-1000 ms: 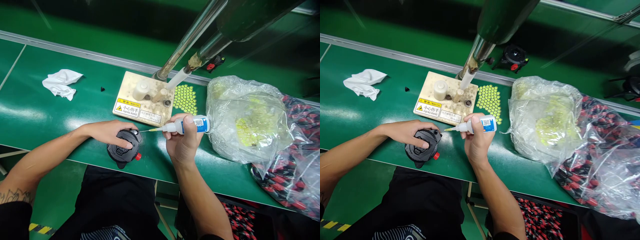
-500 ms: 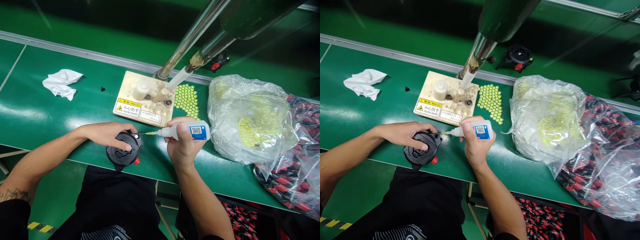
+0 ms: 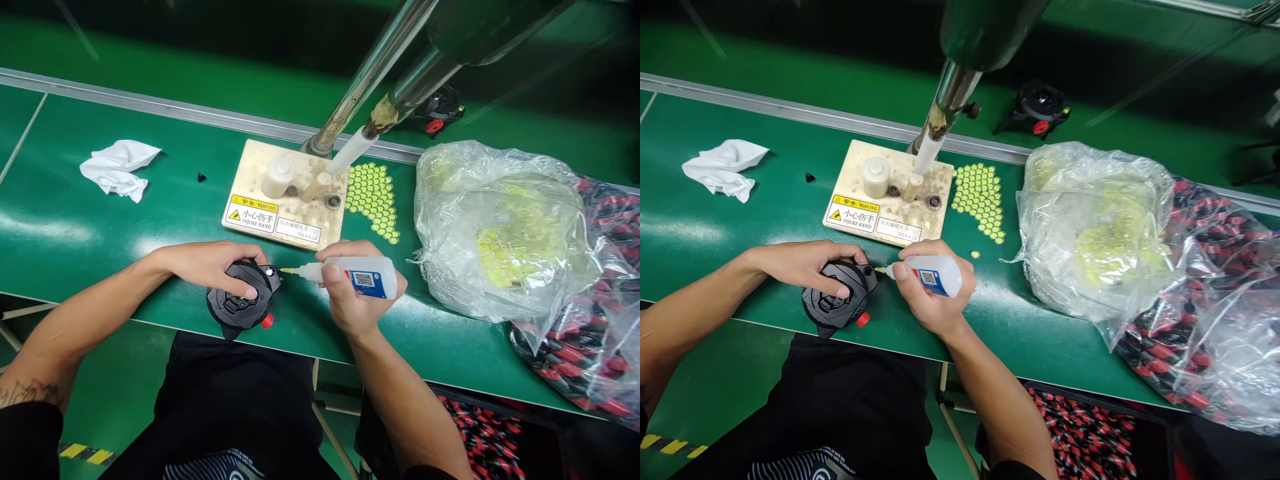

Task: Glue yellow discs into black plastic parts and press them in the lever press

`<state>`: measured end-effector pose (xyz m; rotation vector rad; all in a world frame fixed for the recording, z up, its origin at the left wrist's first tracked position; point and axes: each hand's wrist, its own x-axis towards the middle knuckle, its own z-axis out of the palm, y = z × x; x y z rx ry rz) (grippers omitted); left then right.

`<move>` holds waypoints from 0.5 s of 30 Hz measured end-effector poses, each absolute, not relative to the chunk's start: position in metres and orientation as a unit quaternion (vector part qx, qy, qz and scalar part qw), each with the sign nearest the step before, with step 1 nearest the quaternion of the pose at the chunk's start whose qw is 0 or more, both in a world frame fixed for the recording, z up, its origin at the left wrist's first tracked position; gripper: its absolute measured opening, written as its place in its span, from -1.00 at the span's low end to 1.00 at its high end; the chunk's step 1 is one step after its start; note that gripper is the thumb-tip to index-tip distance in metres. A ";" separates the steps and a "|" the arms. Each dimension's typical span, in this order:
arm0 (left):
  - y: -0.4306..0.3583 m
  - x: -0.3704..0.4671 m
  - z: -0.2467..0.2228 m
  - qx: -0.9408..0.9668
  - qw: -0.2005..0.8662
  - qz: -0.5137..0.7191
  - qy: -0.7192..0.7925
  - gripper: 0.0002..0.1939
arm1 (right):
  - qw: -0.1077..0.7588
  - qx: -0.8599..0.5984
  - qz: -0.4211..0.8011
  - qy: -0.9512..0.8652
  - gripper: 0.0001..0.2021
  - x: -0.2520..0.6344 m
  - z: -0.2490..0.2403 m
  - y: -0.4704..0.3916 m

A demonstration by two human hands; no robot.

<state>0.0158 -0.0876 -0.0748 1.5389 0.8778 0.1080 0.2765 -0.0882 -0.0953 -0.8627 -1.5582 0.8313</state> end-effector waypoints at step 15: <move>-0.102 0.026 -0.042 0.741 0.479 0.006 0.471 -0.54 | 0.566 -0.365 0.389 -0.629 -0.69 0.287 -0.090 -0.088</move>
